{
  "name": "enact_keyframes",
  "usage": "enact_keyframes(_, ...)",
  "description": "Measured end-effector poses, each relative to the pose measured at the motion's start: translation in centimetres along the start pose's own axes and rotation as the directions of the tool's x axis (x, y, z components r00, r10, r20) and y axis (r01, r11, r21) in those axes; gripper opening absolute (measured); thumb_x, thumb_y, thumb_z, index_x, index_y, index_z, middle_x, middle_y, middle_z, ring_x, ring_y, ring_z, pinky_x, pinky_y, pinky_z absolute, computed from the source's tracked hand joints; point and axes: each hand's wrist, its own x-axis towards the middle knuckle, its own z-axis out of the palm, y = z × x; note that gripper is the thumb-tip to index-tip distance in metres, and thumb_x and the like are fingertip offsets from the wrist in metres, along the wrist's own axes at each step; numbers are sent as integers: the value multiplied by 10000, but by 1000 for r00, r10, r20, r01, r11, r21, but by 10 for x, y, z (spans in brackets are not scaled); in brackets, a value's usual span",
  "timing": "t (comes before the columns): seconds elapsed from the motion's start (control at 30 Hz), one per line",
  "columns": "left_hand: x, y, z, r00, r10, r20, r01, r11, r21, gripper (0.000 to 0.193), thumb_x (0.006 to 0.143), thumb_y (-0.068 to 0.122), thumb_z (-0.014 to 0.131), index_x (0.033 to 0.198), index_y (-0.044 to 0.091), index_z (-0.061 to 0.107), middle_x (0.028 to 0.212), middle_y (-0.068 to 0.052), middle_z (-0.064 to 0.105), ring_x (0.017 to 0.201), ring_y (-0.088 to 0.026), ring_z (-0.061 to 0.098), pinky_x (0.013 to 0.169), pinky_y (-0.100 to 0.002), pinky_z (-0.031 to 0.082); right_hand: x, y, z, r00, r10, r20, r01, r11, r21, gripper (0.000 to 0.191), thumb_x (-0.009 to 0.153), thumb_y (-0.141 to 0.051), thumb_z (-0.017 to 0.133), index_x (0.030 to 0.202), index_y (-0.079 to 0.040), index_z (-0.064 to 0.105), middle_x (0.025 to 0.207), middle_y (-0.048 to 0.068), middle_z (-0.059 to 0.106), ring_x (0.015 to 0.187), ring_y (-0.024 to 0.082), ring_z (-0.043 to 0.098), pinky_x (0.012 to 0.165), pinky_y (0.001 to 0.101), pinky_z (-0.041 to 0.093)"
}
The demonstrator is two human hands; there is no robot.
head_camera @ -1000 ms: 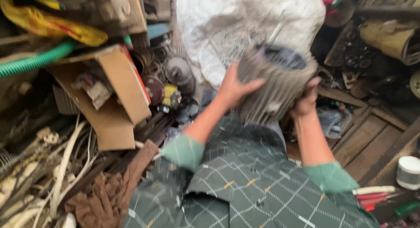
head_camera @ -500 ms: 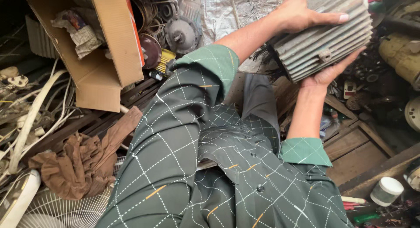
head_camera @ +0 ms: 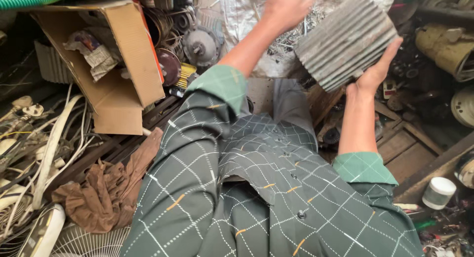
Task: The person sits on the floor of a cluttered electromechanical workshop and uses red-handled pliers to pry and cut at the windings of a motor stator resting on a cloth-covered sack in their lap. They reposition the stator repeatedly, then pick up and turn over a finned aluminum motor housing.
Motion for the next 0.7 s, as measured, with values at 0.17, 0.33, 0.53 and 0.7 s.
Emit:
enact_keyframes(0.17, -52, -44, -4, 999, 37, -29, -32, 987, 158, 195, 754, 188, 724, 905, 65, 709, 967, -209, 721, 906, -437, 690, 791, -528, 552, -3, 0, 2, 994, 29, -108, -40, 994, -102, 859, 927, -704, 536, 1520, -95, 420, 1543, 117, 485, 1447, 285, 506, 1151, 448, 457)
enact_keyframes(0.33, -66, -37, -1, 996, 40, -74, -29, 990, 136, 275, 737, 258, 789, 880, 44, 692, 951, -206, 695, 889, -433, 682, 763, -521, 550, 1, 0, 22, 970, -100, -223, 67, 987, -148, 806, 943, -652, 644, 1378, 14, 509, 1368, 172, 582, 1269, 269, 619, 1100, 432, 546)
enact_keyframes(0.53, -65, -42, 6, 998, 63, -1, -61, 973, 224, 204, 817, 214, 736, 934, 55, 683, 970, -192, 682, 896, -415, 687, 777, -512, 555, 1, 3, 23, 979, -128, -160, 106, 985, -139, 818, 937, -661, 654, 1344, 34, 510, 1309, 154, 578, 1233, 251, 622, 1084, 415, 556)
enact_keyframes(0.7, -66, -41, -7, 990, 57, -131, -44, 995, 94, 221, 832, 256, 758, 903, 59, 686, 897, -155, 705, 810, -366, 687, 671, -487, 524, -1, 5, 25, 866, -437, -242, 276, 823, -497, 679, 1047, -521, 667, 1364, 65, 534, 1304, 182, 557, 1217, 294, 560, 1064, 423, 497)
